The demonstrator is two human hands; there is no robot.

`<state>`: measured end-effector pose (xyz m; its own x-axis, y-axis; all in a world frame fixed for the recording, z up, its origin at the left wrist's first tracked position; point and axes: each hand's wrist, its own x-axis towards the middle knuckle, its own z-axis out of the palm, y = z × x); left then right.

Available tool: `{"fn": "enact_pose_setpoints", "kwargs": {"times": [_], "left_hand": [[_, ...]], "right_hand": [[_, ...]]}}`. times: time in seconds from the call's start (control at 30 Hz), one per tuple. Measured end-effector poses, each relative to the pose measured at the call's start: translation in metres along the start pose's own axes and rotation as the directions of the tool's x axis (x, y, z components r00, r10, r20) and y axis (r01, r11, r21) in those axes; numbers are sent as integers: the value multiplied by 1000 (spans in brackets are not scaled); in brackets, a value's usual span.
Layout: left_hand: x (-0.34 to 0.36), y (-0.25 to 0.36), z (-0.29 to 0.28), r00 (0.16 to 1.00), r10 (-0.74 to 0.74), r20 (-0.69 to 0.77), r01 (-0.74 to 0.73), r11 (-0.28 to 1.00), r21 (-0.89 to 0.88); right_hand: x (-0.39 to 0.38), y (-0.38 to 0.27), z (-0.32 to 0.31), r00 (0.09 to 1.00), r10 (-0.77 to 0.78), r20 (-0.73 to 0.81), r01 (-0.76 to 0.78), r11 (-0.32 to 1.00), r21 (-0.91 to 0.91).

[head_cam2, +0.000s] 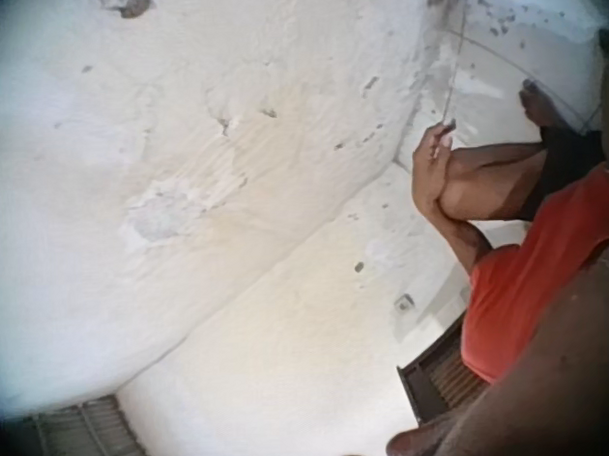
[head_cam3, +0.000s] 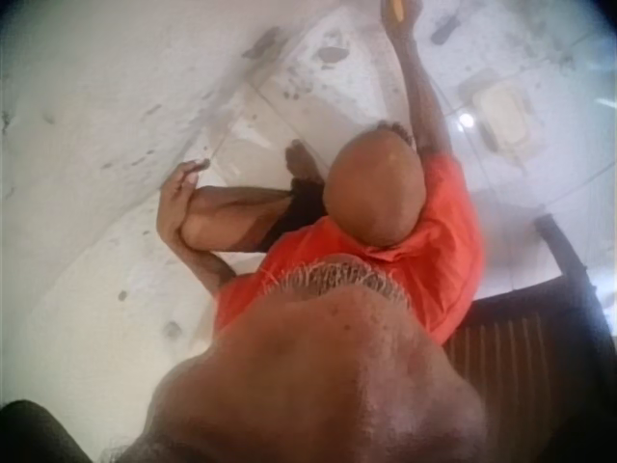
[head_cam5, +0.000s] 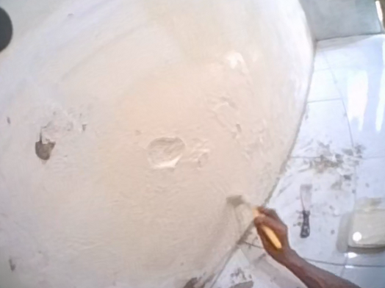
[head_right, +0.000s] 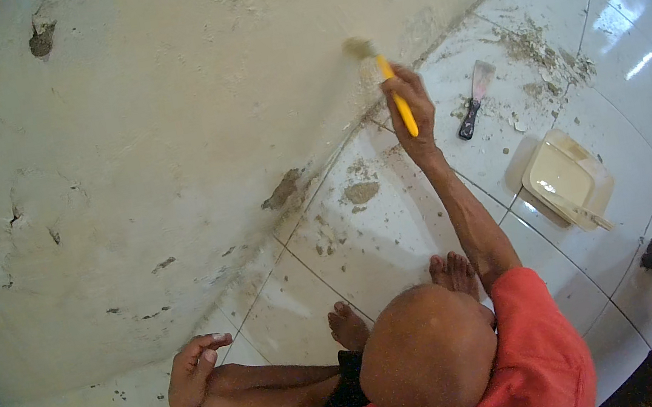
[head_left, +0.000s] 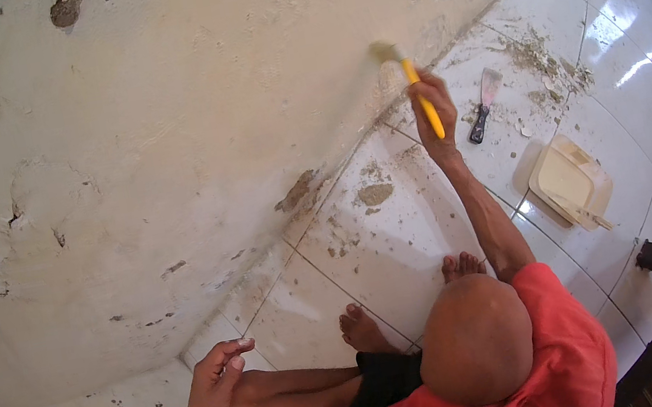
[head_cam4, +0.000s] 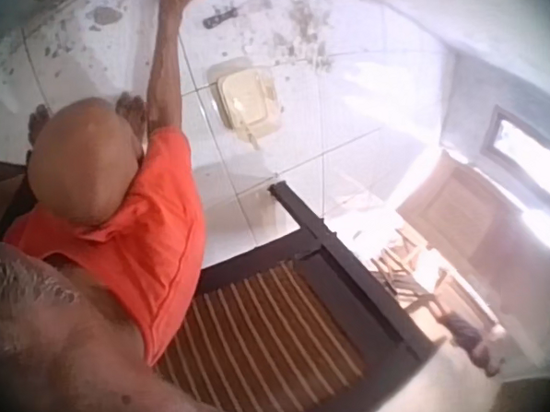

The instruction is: The person applies a liquid substance to a damaged wall using a brush and scrapes the surface with a putty knife.

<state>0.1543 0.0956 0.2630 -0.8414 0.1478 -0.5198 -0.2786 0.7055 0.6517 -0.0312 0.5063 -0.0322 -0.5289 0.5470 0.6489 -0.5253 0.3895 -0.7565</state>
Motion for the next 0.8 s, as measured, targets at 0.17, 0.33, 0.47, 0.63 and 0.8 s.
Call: {"fn": "enact_pose_setpoints", "kwargs": {"times": [0.17, 0.33, 0.47, 0.63, 0.8], "left_hand": [[9, 3, 7, 999, 17, 30, -16, 999, -34], [11, 2, 0, 997, 2, 73, -3, 1000, 22], [10, -1, -3, 998, -10, 61, 10, 1000, -5], [17, 5, 3, 996, 29, 81, -31, 999, 21], [23, 14, 6, 996, 21, 88, -29, 996, 83]], "right_hand": [[-95, 6, 44, 861, 246, 446, -352, 920, 172], [-104, -40, 48, 671, -120, 732, -62, 974, 217], [-54, 49, -6, 966, 14, 259, -65, 979, 192], [-43, 43, 2, 981, 120, -153, -94, 982, 166], [-99, -41, 29, 718, 170, 674, -446, 857, 259]]}}
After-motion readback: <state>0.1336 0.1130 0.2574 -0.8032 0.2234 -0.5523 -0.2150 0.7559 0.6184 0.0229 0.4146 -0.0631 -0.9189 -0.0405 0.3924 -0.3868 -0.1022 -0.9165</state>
